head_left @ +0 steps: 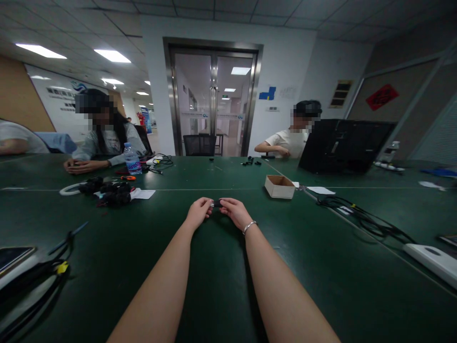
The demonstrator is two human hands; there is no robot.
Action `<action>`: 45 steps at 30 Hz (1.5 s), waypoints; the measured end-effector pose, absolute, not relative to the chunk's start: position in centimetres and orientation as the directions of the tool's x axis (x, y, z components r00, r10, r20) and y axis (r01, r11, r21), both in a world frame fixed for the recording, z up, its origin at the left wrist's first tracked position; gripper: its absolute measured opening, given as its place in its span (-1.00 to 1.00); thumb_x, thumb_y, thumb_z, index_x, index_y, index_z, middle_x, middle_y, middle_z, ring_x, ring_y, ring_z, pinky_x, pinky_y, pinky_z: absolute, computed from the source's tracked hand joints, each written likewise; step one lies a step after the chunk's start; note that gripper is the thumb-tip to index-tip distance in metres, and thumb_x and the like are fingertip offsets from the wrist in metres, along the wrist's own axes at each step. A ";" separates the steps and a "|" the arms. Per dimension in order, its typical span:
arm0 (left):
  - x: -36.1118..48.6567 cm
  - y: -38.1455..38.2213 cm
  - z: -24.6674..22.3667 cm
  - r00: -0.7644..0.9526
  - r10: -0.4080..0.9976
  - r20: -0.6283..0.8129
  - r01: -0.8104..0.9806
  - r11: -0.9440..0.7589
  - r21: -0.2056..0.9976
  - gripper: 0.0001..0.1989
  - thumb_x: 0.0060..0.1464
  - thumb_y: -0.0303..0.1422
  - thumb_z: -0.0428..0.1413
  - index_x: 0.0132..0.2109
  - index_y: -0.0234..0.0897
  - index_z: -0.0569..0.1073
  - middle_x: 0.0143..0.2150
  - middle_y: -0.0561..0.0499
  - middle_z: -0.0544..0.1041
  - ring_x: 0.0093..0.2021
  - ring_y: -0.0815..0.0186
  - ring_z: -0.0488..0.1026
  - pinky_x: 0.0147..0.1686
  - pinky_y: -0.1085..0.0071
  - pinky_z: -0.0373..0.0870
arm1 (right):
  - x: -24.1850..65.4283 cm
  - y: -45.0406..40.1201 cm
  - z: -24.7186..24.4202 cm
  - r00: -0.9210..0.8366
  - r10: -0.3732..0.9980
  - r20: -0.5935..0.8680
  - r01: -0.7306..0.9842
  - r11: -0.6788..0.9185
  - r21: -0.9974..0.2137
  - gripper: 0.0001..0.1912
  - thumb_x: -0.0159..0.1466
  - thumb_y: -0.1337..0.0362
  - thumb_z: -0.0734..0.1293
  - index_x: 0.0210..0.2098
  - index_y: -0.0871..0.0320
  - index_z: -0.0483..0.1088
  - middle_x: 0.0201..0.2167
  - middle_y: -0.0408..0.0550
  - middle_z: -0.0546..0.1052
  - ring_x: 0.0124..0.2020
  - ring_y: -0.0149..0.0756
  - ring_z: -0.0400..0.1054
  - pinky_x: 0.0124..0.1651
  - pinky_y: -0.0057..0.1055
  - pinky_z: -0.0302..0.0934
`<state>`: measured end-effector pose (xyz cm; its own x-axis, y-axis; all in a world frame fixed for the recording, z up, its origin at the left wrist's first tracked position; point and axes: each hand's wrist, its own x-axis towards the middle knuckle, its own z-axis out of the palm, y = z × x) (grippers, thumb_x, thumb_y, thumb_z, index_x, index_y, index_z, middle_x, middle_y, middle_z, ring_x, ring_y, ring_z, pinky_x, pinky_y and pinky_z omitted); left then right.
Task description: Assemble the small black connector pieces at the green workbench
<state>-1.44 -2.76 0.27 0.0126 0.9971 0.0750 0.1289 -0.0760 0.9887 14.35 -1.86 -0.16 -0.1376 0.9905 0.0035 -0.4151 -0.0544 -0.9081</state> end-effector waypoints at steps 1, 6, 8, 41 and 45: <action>-1.5 -2.8 0.3 0.015 0.997 0.080 0.117 -0.081 0.990 -0.77 0.07 -0.27 0.09 -0.19 -0.34 0.48 -0.40 -0.02 0.45 -0.47 0.40 0.37 -0.54 0.54 0.28 | 14.4 -1.8 -0.2 -0.136 0.991 0.003 -0.414 -0.054 -0.909 -0.90 0.10 0.51 0.43 -0.35 0.31 0.49 -0.49 -0.03 0.52 -0.53 -0.47 0.40 -0.43 -0.61 0.34; -1.7 -2.7 0.2 0.018 0.996 0.091 0.082 -0.092 0.992 -0.72 -0.01 -0.25 0.16 -0.18 -0.33 0.49 -0.30 -0.07 0.49 -0.42 0.39 0.39 -0.52 0.54 0.30 | 14.4 -1.6 -0.4 -0.136 0.991 0.007 -0.408 -0.049 -0.912 -0.85 0.07 0.47 0.47 -0.34 0.31 0.49 -0.47 -0.01 0.53 -0.51 -0.45 0.40 -0.42 -0.59 0.34; -1.8 -2.7 0.1 0.025 0.996 0.086 0.083 -0.088 0.993 -0.70 -0.03 -0.24 0.18 -0.17 -0.33 0.49 -0.26 -0.08 0.50 -0.39 0.38 0.40 -0.50 0.54 0.31 | 14.4 -1.6 -0.5 -0.140 0.990 0.013 -0.406 -0.045 -0.913 -0.85 0.08 0.46 0.47 -0.34 0.30 0.49 -0.46 -0.02 0.52 -0.50 -0.45 0.40 -0.43 -0.59 0.34; -2.2 -2.7 0.1 0.069 0.989 0.130 0.086 -0.136 0.987 -0.65 -0.15 -0.27 0.26 -0.18 -0.33 0.50 -0.20 -0.13 0.51 -0.26 0.28 0.43 -0.44 0.48 0.35 | 14.6 -1.7 -0.5 -0.138 0.990 0.031 -0.400 -0.027 -0.916 -0.84 0.06 0.45 0.48 -0.34 0.31 0.50 -0.47 -0.01 0.52 -0.51 -0.45 0.40 -0.44 -0.60 0.34; -2.2 -2.7 0.1 0.072 0.988 0.137 0.078 -0.143 0.987 -0.61 -0.20 -0.22 0.28 -0.19 -0.32 0.50 -0.19 -0.12 0.51 -0.23 0.25 0.43 -0.41 0.46 0.36 | 14.6 -1.7 -0.5 -0.140 0.990 0.029 -0.396 -0.030 -0.918 -0.83 0.06 0.44 0.49 -0.33 0.30 0.50 -0.45 -0.01 0.52 -0.50 -0.44 0.40 -0.44 -0.59 0.35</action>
